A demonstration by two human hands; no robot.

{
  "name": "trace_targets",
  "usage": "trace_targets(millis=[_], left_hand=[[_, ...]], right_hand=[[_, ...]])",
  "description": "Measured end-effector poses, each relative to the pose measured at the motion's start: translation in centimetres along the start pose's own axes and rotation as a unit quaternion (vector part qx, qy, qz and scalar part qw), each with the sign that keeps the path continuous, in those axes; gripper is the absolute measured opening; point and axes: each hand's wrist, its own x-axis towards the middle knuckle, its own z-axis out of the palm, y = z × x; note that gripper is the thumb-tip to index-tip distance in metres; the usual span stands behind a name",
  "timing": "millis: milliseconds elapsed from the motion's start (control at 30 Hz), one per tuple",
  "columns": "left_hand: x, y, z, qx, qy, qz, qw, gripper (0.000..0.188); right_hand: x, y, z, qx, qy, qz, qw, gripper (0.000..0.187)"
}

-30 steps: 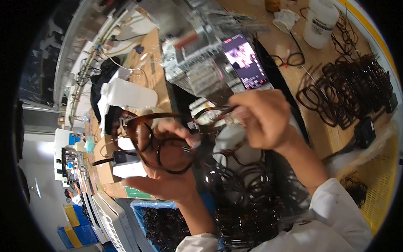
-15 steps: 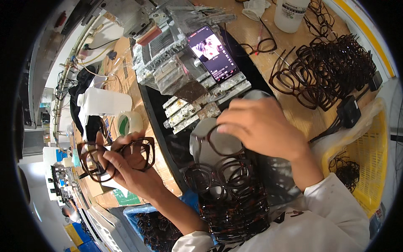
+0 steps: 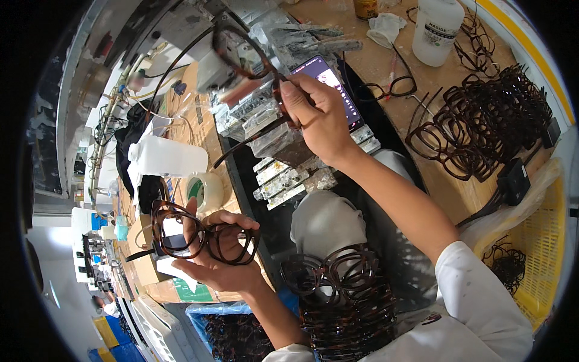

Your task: The person repeatedly picks up pairs of eyeglasses from a blue bin, briefly inspects them, and places them onto a pile on the table. The person continues this repetitive sorting process throughout the clip.

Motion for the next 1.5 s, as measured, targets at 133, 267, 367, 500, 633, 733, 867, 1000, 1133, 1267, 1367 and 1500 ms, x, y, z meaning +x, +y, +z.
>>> trace_targets(millis=[133,267,367,500,633,733,867,1000,1133,1267,1367,1500], left_hand=[[0.2,-0.3,0.2,0.023,-0.003,-0.028,0.999,0.08],[0.7,0.2,0.4,-0.091,-0.016,-0.083,0.992,0.077],[1.0,1.2,0.4,-0.185,-0.03,-0.128,0.974,0.085],[0.3,2.0,1.0,-0.218,-0.065,-0.125,0.966,0.095],[-1.3,1.8,2.3,-0.071,-0.078,-0.107,0.989,0.094],[-1.2,2.5,2.4,-0.237,-0.079,-0.146,0.957,0.098],[-0.3,3.3,2.5,-0.214,-0.088,-0.159,0.96,0.103],[-2.0,2.8,4.0,0.016,-0.149,-0.038,0.988,0.085],[-2.8,2.7,3.5,0.059,-0.156,0.07,0.983,0.062],[-0.7,3.0,1.0,0.055,-0.071,0.106,0.99,0.05],[0.3,2.7,-0.3,-0.038,-0.074,0.049,0.995,0.045],[0.3,1.5,-0.4,0.028,-0.015,0.016,0.999,0.045]], right_hand=[[0.0,0.3,0.1,0.011,-0.009,-0.005,1.0,0.019],[-0.4,0.1,-0.1,-0.01,0.004,-0.014,1.0,0.016],[-1.9,-1.9,-0.9,-0.157,0.043,-0.135,0.977,0.013],[-5.1,-5.7,-2.5,-0.286,-0.112,-0.285,0.908,0.01],[-8.1,-5.9,-2.4,-0.332,-0.144,-0.301,0.882,0.009],[-9.3,-6.4,-2.8,-0.262,0.008,-0.302,0.917,0.008],[-9.7,-7.9,-3.0,-0.231,-0.106,-0.306,0.917,0.008],[-10.3,-8.0,-1.0,-0.346,-0.1,-0.202,0.911,0.011],[-11.3,-8.9,-0.6,-0.316,-0.12,-0.137,0.931,0.024],[-12.1,-11.6,-2.7,-0.472,-0.295,0.059,0.829,0.026],[-12.5,-12.4,-3.3,-0.539,-0.332,0.074,0.771,0.017],[-11.8,-13.4,-3.2,-0.518,-0.203,-0.02,0.831,0.013]])
